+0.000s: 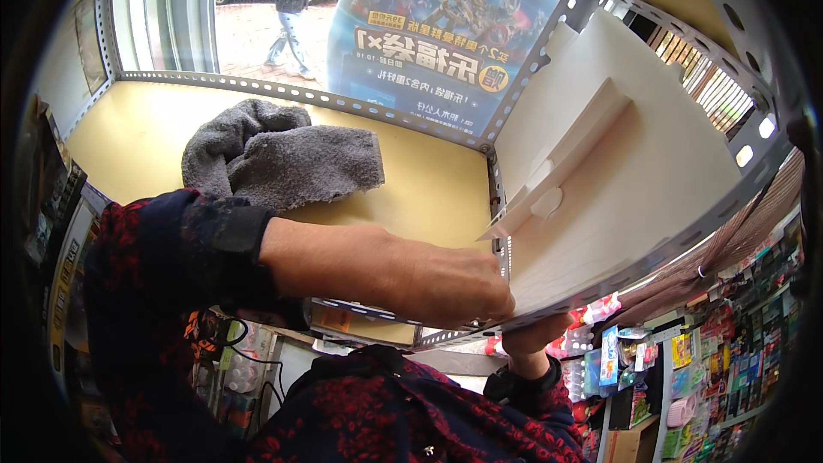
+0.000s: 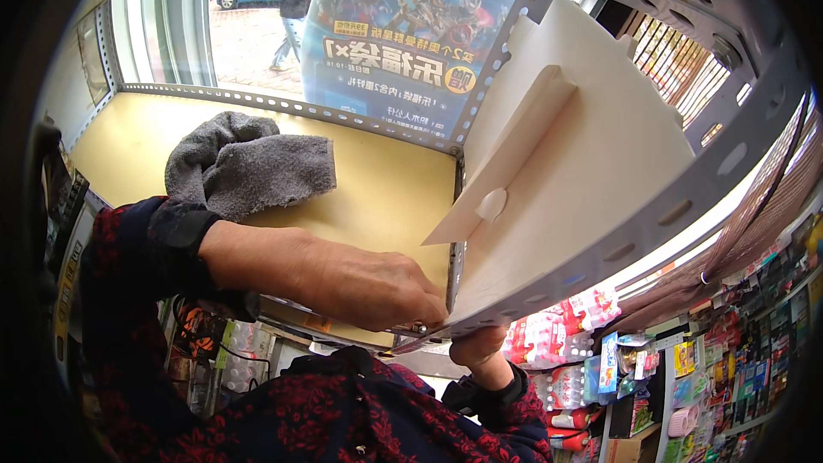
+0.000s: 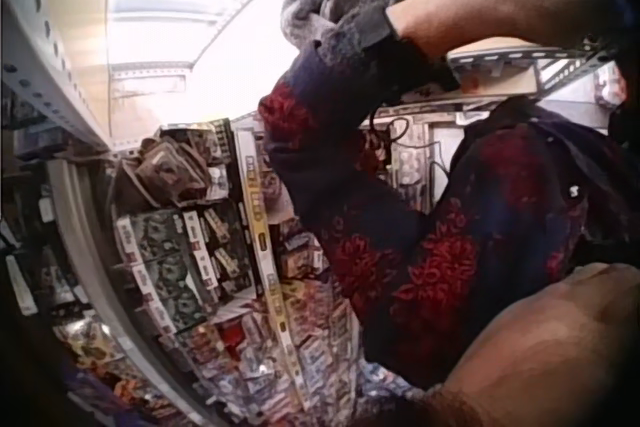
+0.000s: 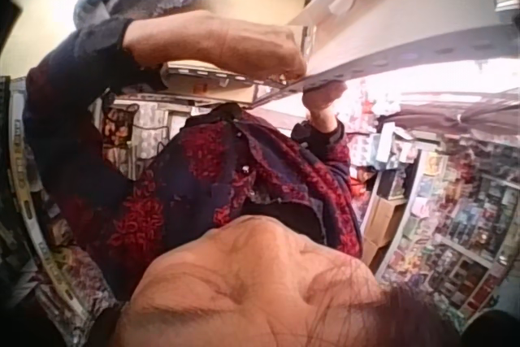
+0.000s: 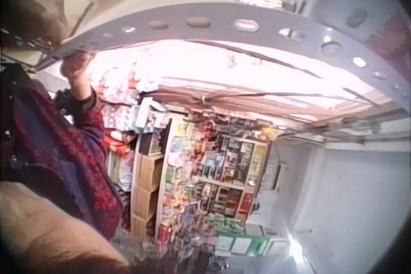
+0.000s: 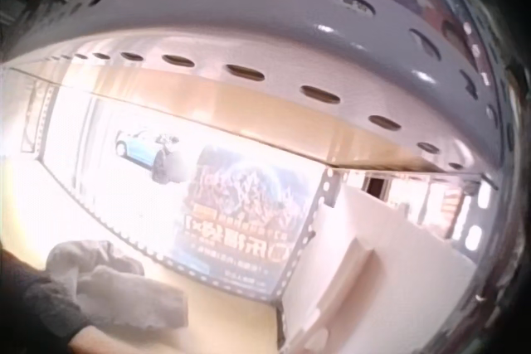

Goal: The person wipes a metal shelf with a cloth, then picks up a cardboard sign and attaches it to the shelf using adhesive tape. The sign is adjusted and smoothed onto the shelf surface.

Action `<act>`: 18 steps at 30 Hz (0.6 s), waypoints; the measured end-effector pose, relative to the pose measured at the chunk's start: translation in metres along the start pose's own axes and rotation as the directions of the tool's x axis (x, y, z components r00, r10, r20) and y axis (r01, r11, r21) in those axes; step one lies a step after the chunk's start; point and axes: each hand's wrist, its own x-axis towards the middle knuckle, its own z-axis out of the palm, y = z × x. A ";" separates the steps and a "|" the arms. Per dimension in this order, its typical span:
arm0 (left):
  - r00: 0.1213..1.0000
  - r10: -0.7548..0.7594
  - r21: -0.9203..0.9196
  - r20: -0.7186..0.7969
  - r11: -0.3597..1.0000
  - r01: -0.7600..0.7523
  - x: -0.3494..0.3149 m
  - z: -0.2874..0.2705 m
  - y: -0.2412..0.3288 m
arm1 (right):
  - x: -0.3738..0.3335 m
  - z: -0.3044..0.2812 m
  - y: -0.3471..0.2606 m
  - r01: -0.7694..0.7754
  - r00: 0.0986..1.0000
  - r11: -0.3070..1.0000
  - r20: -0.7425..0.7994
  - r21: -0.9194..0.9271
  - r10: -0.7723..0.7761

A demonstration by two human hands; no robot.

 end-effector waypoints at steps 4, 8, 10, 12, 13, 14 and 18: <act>0.998 -0.027 0.014 0.059 1.000 0.026 0.000 -0.003 0.003 | -0.010 -0.014 0.013 -0.033 0.999 0.999 -0.037 0.038 0.035; 0.993 -0.041 0.020 0.107 0.999 0.039 0.002 -0.006 0.004 | -0.015 -0.035 0.032 -0.078 0.979 0.990 -0.179 0.118 0.098; 0.990 -0.056 0.027 0.128 0.998 0.053 0.002 -0.007 0.005 | -0.017 -0.039 0.035 -0.083 0.981 0.986 -0.159 0.143 0.106; 0.986 -0.069 0.038 0.152 0.997 0.064 0.002 -0.008 0.006 | -0.017 -0.038 0.033 -0.094 0.981 0.986 -0.154 0.139 0.115; 0.983 -0.078 0.042 0.167 0.997 0.072 0.003 -0.008 0.007 | -0.016 -0.036 0.031 -0.099 0.980 0.987 -0.160 0.125 0.119; 0.980 -0.082 0.051 0.180 0.996 0.074 0.003 -0.010 0.007 | -0.016 -0.032 0.027 -0.106 0.976 0.990 -0.182 0.089 0.121; 0.964 -0.115 0.100 0.241 0.991 0.093 0.007 -0.014 0.009 | -0.011 -0.019 0.009 -0.036 0.999 0.998 0.033 0.053 0.034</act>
